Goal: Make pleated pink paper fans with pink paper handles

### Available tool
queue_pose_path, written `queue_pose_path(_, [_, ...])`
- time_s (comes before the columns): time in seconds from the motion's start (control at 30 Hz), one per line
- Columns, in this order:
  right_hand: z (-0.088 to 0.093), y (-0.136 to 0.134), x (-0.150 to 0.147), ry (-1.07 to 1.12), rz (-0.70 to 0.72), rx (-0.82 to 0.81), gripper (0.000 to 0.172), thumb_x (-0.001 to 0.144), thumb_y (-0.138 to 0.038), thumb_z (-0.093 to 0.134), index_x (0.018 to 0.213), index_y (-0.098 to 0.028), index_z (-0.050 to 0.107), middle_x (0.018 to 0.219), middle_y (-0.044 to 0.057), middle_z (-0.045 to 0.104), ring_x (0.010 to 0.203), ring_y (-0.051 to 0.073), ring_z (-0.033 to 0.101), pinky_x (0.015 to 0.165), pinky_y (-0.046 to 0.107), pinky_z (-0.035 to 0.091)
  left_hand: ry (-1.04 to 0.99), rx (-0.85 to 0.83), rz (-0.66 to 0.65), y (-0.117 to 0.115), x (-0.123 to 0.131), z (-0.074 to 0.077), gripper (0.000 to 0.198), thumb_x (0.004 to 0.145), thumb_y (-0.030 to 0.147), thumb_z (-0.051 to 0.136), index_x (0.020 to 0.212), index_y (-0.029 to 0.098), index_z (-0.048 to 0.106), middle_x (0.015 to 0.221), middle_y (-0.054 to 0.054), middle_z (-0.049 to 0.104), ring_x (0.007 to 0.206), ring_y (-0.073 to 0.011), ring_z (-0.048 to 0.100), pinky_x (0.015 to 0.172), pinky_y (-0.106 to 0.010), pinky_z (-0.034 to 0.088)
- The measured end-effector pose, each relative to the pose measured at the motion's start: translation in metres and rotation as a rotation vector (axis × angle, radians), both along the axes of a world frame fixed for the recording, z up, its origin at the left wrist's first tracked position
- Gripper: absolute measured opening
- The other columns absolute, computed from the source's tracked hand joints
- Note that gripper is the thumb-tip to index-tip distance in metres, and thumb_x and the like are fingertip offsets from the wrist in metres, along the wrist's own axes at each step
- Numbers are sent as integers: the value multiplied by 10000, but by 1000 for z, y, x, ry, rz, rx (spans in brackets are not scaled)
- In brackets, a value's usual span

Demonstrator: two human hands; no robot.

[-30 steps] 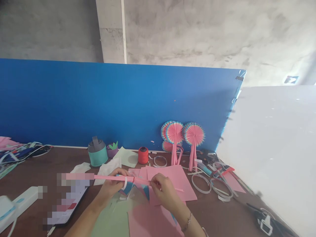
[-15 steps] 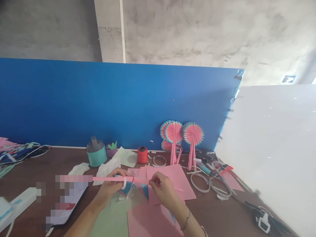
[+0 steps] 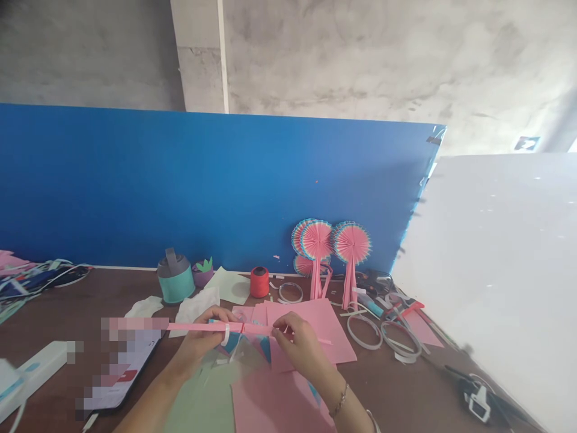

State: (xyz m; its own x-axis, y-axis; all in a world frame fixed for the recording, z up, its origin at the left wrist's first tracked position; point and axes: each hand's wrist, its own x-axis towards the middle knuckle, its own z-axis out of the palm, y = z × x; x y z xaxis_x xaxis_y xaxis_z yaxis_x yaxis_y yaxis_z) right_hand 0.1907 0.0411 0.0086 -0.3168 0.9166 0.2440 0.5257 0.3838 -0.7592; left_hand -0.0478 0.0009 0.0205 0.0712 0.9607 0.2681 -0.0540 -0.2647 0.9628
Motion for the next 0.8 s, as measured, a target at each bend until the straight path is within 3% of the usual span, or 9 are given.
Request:
queue_pose_path(0.23, [2, -2, 0, -27, -15, 28, 169, 815, -305, 506, 905, -197, 600, 795, 37, 611, 704, 167, 553, 640, 281, 462, 73, 41, 49, 3, 1, 0, 90, 708, 233, 662, 733, 206, 580, 883, -59, 655, 940, -234, 602, 783, -319, 470])
queue_pose_path(0.43, [4, -5, -1, -113, -3, 71, 133, 825, -264, 480, 771, -203, 585, 757, 29, 618, 670, 164, 538, 610, 270, 405, 113, 63, 50, 3, 2, -1, 68, 720, 250, 640, 737, 206, 590, 888, -62, 660, 914, -235, 617, 788, -337, 488])
queue_pose_path(0.63, [2, -5, -1, -182, -6, 109, 169, 830, -218, 453, 841, -205, 621, 786, 31, 613, 669, 168, 545, 650, 293, 391, 139, 94, 77, 4, 3, -2, 47, 709, 235, 636, 726, 209, 600, 862, -52, 653, 878, -228, 615, 786, -356, 501])
queue_pose_path(0.8, [2, -4, -1, -112, 5, 54, 163, 823, -211, 460, 890, -202, 608, 757, 20, 591, 671, 165, 533, 633, 286, 400, 109, 67, 59, 2, 2, 0, 30, 708, 204, 619, 724, 210, 595, 880, -44, 661, 900, -221, 615, 753, -315, 488])
